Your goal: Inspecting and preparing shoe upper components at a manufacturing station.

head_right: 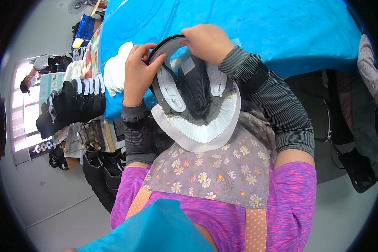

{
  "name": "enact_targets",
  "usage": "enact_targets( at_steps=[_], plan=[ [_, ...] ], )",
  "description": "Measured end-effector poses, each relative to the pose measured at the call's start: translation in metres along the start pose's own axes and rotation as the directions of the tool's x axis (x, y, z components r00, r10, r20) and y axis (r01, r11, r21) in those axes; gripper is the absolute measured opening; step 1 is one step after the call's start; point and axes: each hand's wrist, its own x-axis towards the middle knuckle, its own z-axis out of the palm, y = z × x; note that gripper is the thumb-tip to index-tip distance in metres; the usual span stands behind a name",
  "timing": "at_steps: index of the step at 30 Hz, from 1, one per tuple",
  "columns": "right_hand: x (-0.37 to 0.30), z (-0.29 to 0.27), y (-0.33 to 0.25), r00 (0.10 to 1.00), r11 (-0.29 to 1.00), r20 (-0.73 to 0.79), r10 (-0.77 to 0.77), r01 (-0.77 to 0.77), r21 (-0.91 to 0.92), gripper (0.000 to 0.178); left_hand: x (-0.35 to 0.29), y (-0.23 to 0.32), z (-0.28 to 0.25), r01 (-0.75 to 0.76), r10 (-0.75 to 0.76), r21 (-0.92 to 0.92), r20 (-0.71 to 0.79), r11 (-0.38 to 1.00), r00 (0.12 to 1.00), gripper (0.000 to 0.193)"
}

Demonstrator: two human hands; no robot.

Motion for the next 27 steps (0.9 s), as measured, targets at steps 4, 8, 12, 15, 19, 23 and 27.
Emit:
enact_targets(
  at_steps=[4,8,12,15,19,23,27],
  plan=[
    [-0.002,-0.003,-0.003,1.0,0.998,-0.013,-0.005,0.004,-0.07,0.019,-0.005,0.009,-0.007,0.233,-0.242,0.068,0.184,0.97,0.953,0.021],
    [-0.003,-0.002,-0.007,1.0,0.992,-0.009,-0.017,0.015,-0.122,0.019,-0.009,0.0,-0.002,0.17,-0.179,0.078,0.116,0.982,0.977,0.021],
    [-0.004,-0.002,-0.007,0.999,0.991,-0.024,-0.027,0.024,-0.135,0.019,-0.01,0.0,0.001,0.189,-0.192,0.04,0.11,0.981,0.975,0.02],
    [-0.004,-0.004,-0.008,1.0,0.99,-0.014,-0.022,0.02,-0.14,0.019,-0.012,0.002,-0.001,0.23,-0.226,-0.023,0.116,0.973,0.967,0.022],
    [-0.006,-0.001,0.001,0.998,0.995,-0.043,-0.041,0.037,-0.092,0.018,-0.004,0.014,-0.008,0.386,-0.402,0.113,0.29,0.916,0.869,0.032],
    [-0.004,0.001,0.0,0.997,0.994,-0.047,-0.068,0.064,-0.084,0.018,-0.01,0.002,0.0,0.282,-0.343,0.26,0.23,0.923,0.911,0.038],
    [-0.007,0.001,0.005,0.997,0.994,0.004,-0.071,0.071,-0.078,0.018,-0.011,0.003,0.002,0.281,-0.332,0.227,0.231,0.932,0.915,0.037]
  ],
)
